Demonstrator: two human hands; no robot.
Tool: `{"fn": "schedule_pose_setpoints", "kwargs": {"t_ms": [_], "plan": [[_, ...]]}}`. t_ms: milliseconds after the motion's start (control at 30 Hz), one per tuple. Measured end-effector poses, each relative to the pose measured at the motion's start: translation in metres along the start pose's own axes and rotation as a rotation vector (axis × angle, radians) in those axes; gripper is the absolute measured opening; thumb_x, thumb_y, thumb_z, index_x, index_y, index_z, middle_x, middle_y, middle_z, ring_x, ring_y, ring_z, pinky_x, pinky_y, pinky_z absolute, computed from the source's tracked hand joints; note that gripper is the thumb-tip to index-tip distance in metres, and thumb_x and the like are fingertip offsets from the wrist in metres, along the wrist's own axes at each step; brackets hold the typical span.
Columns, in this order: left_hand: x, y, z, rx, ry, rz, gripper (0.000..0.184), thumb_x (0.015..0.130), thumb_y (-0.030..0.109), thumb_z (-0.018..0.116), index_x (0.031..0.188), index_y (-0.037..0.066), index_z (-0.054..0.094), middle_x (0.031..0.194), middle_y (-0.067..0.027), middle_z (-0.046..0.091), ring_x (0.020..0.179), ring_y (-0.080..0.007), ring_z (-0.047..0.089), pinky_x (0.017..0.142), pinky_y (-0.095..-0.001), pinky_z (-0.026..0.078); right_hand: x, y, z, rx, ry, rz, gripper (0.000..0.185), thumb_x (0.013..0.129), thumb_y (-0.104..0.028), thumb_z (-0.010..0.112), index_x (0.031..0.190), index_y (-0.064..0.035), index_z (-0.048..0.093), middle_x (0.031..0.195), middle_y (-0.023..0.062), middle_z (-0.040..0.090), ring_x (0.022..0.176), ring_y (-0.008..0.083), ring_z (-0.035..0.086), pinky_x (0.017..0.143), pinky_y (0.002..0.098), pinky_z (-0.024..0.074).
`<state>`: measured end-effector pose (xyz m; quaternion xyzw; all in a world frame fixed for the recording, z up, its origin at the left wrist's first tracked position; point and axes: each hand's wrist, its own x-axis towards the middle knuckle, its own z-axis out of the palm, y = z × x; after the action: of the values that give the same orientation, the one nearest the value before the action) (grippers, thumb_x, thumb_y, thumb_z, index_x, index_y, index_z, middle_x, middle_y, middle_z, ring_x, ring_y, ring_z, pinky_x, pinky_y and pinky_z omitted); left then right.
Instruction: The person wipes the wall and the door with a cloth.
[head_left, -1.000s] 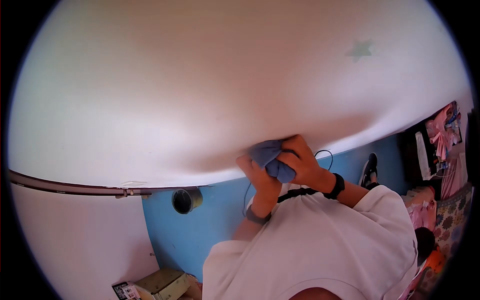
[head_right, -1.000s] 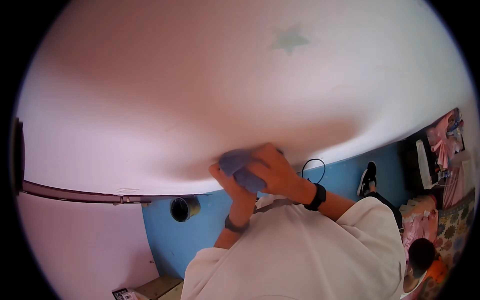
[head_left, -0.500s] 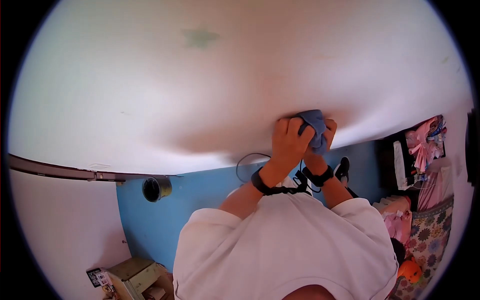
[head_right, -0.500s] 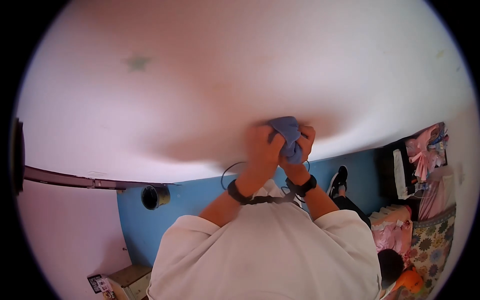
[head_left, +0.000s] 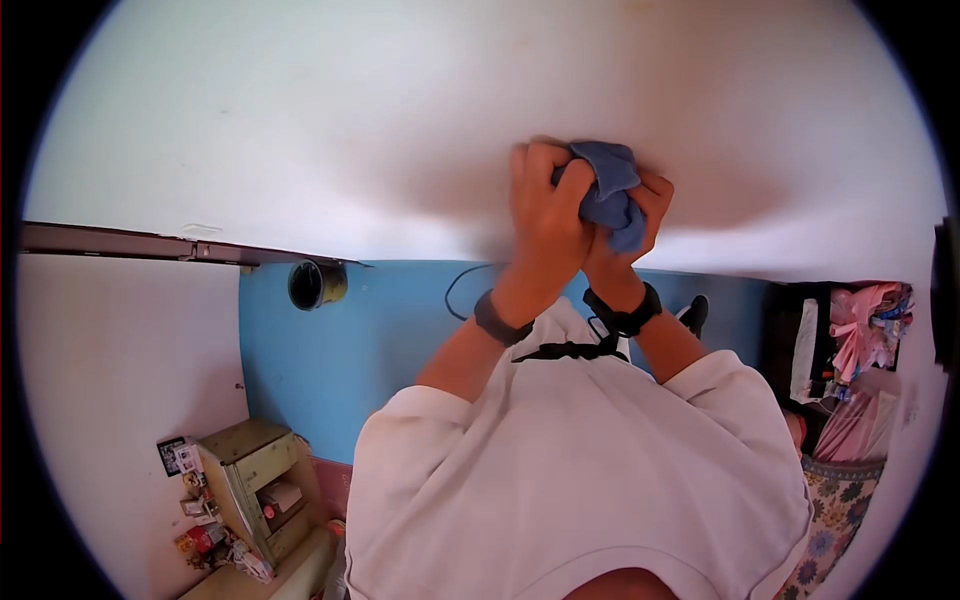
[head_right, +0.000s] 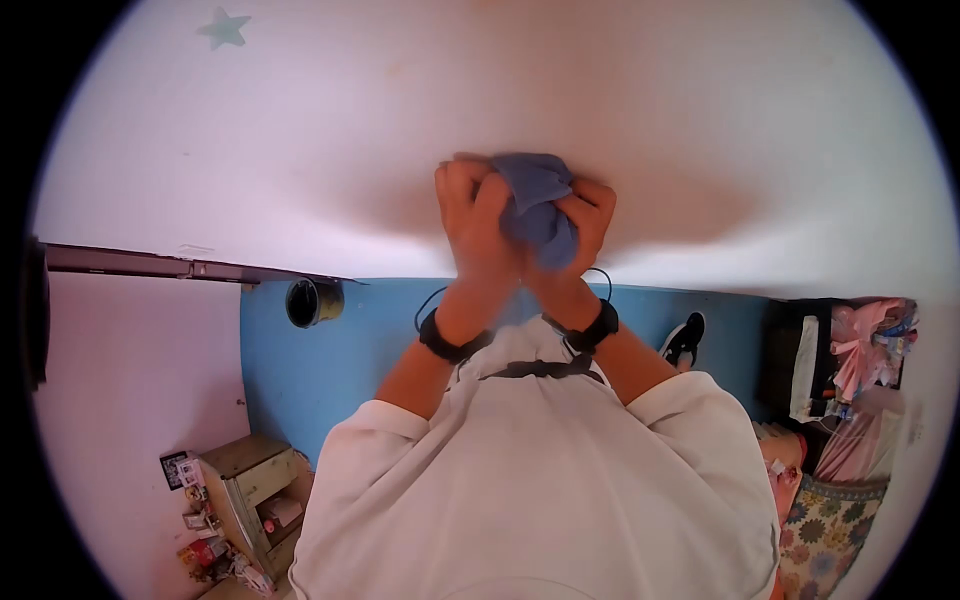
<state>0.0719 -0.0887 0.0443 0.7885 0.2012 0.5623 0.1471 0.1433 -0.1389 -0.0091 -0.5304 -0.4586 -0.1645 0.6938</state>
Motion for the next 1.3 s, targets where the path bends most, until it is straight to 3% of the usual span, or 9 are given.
{"fn": "schedule_pose_setpoints", "kwargs": {"t_ms": [233,333,733,833,933,1100,1167,1200,1300], "plan": [[-0.016,-0.018,-0.002,0.035,0.003,0.078,0.028,0.055,0.001,0.064,0.082,0.009,0.059,0.089,-0.0080,0.050,0.077,-0.0277,0.046,0.061,-0.0350,0.041,-0.017,0.017,0.003,-0.159,-0.010,-0.160,0.042,0.070,-0.005,0.074,0.105,-0.0040,0.052,0.109,0.0121,0.042,0.097,0.0260,0.047,0.084,0.0343,0.0400],[-0.020,-0.028,-0.002,-0.105,0.012,0.048,0.029,0.055,0.001,0.064,0.083,0.011,0.060,0.090,-0.0068,0.051,0.077,-0.0272,0.047,0.061,-0.0347,0.041,-0.027,0.012,0.020,-0.129,0.091,-0.080,0.046,0.071,-0.006,0.075,0.110,-0.0059,0.050,0.111,0.0121,0.040,0.098,0.0259,0.046,0.084,0.0348,0.0398],[-0.081,-0.154,-0.074,0.020,-0.148,0.190,0.025,0.061,0.004,0.064,0.085,0.012,0.062,0.091,-0.0067,0.053,0.082,-0.0275,0.051,0.063,-0.0355,0.044,-0.123,0.016,0.120,-0.218,0.014,-0.056,0.046,0.068,-0.006,0.075,0.108,-0.0077,0.052,0.110,0.0139,0.041,0.099,0.0282,0.045,0.080,0.0348,0.0421],[-0.107,-0.177,-0.086,-0.130,-0.118,-0.073,0.017,0.069,0.005,0.063,0.085,0.008,0.061,0.092,-0.0089,0.053,0.082,-0.0294,0.051,0.067,-0.0376,0.046,-0.150,0.026,0.138,-0.263,-0.070,-0.081,0.043,0.067,-0.006,0.075,0.105,-0.0084,0.054,0.109,0.0137,0.042,0.098,0.0284,0.046,0.079,0.0349,0.0430],[-0.140,-0.204,-0.091,-0.280,-0.139,-0.343,0.015,0.086,0.008,0.047,0.097,0.000,0.053,0.100,-0.0156,0.048,0.085,-0.0276,0.051,0.075,-0.0371,0.045,-0.172,0.034,0.151,-0.251,-0.157,-0.099,0.047,0.065,-0.005,0.076,0.107,-0.0097,0.055,0.108,0.0137,0.044,0.099,0.0286,0.046,0.078,0.0347,0.0429],[-0.186,-0.231,-0.083,-0.573,-0.051,-0.692,0.017,0.087,0.013,0.053,0.099,0.000,0.053,0.102,-0.0111,0.045,0.093,-0.0231,0.049,0.081,-0.0335,0.042,-0.201,0.055,0.167,-0.271,-0.200,-0.242,0.036,0.063,-0.010,0.075,0.095,-0.0072,0.060,0.093,0.0110,0.051,0.086,0.0268,0.050,0.070,0.0338,0.0426],[-0.211,-0.248,-0.077,-0.505,-0.090,-0.580,0.019,0.087,0.015,0.055,0.100,0.001,0.055,0.102,-0.0091,0.044,0.096,-0.0224,0.047,0.082,-0.0324,0.041,-0.214,0.065,0.167,-0.215,-0.213,-0.226,0.024,0.063,-0.011,0.072,0.082,-0.0046,0.060,0.079,0.0100,0.052,0.072,0.0255,0.051,0.061,0.0333,0.0414],[-0.228,-0.268,-0.068,-0.343,-0.117,-0.376,0.020,0.086,0.015,0.057,0.101,0.002,0.056,0.101,-0.0079,0.044,0.096,-0.0225,0.047,0.082,-0.0320,0.041,-0.221,0.074,0.169,-0.147,-0.224,-0.177,0.018,0.063,-0.011,0.069,0.075,-0.0030,0.058,0.071,0.0097,0.051,0.064,0.0253,0.050,0.056,0.0333,0.0399],[-0.272,-0.304,-0.045,-0.101,0.001,-0.074,0.020,0.082,0.015,0.063,0.098,0.004,0.060,0.096,-0.0055,0.048,0.092,-0.0217,0.049,0.081,-0.0311,0.040,-0.247,0.113,0.163,-0.117,-0.325,-0.315,0.018,0.063,-0.011,0.060,0.057,-0.0005,0.047,0.053,0.0116,0.043,0.046,0.0295,0.042,0.043,0.0358,0.0321]]}}
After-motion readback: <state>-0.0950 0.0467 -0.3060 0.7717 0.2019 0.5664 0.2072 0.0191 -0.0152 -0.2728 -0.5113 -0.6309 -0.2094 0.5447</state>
